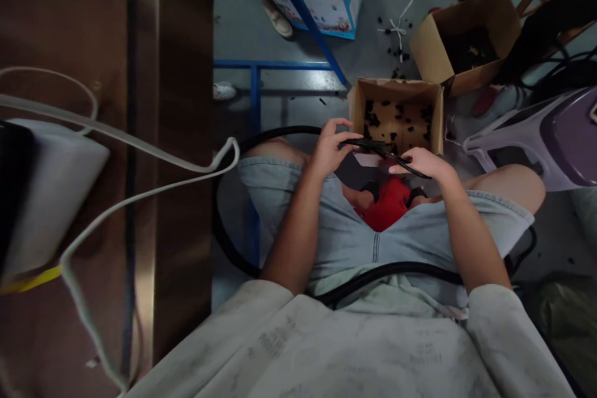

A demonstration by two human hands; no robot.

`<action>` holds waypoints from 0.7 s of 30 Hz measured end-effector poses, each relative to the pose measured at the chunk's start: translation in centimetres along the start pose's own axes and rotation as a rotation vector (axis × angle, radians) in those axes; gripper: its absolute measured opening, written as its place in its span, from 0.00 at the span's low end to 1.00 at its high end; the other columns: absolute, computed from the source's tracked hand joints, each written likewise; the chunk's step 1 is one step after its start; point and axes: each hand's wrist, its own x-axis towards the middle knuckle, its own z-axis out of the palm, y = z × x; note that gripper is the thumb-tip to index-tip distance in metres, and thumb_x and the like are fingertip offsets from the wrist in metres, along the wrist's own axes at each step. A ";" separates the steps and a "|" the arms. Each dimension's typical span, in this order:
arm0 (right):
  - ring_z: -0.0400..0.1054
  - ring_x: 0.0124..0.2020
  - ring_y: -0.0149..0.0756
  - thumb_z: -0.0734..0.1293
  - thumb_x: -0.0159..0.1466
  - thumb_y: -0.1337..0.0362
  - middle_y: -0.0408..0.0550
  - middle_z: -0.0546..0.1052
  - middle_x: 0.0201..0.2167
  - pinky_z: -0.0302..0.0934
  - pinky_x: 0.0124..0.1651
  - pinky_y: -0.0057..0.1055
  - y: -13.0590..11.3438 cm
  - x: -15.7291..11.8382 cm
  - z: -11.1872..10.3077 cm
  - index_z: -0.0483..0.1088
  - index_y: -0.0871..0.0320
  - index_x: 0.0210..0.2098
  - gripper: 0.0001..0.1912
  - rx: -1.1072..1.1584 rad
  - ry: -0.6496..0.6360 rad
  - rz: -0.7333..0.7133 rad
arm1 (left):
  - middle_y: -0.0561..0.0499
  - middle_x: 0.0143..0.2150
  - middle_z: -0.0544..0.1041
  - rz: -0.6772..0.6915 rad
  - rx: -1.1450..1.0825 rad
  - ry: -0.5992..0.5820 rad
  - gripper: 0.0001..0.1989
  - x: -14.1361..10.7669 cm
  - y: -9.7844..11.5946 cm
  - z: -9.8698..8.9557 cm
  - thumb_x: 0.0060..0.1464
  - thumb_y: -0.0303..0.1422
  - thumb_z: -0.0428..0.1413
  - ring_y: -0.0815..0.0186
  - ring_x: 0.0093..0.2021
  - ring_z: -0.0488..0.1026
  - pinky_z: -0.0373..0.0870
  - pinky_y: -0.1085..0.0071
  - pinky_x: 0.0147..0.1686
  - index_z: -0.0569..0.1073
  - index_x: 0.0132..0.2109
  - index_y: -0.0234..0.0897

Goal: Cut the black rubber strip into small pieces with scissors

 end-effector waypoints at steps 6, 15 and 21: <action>0.65 0.29 0.39 0.63 0.59 0.26 0.48 0.73 0.28 0.54 0.32 0.33 1.2 -1.0 -1.2 0.72 0.57 0.30 0.37 -0.013 -0.045 0.111 | 0.46 0.49 0.78 -0.067 -0.046 -0.029 0.15 -0.1 0.2 -0.8 0.65 0.32 0.57 0.59 0.52 0.75 0.72 0.62 0.57 0.79 0.57 0.40; 0.69 0.31 0.43 0.59 0.62 0.26 0.52 0.75 0.27 0.56 0.34 0.34 1.8 -1.1 -1.5 0.69 0.56 0.26 0.37 -0.102 0.119 0.249 | 0.45 0.40 0.81 -0.194 -0.055 -0.046 0.21 -0.2 1.7 -0.8 0.70 0.45 0.48 0.60 0.40 0.77 0.71 0.68 0.42 0.74 0.57 0.34; 0.65 0.26 0.38 0.59 0.63 0.27 0.45 0.70 0.22 0.56 0.31 0.32 1.6 -1.4 -1.2 0.68 0.56 0.28 0.37 0.128 0.125 0.151 | 0.55 0.26 0.68 -0.292 -0.345 -0.113 0.20 0.1 2.6 -0.7 0.65 0.49 0.49 0.69 0.26 0.65 0.60 0.73 0.28 0.71 0.36 0.38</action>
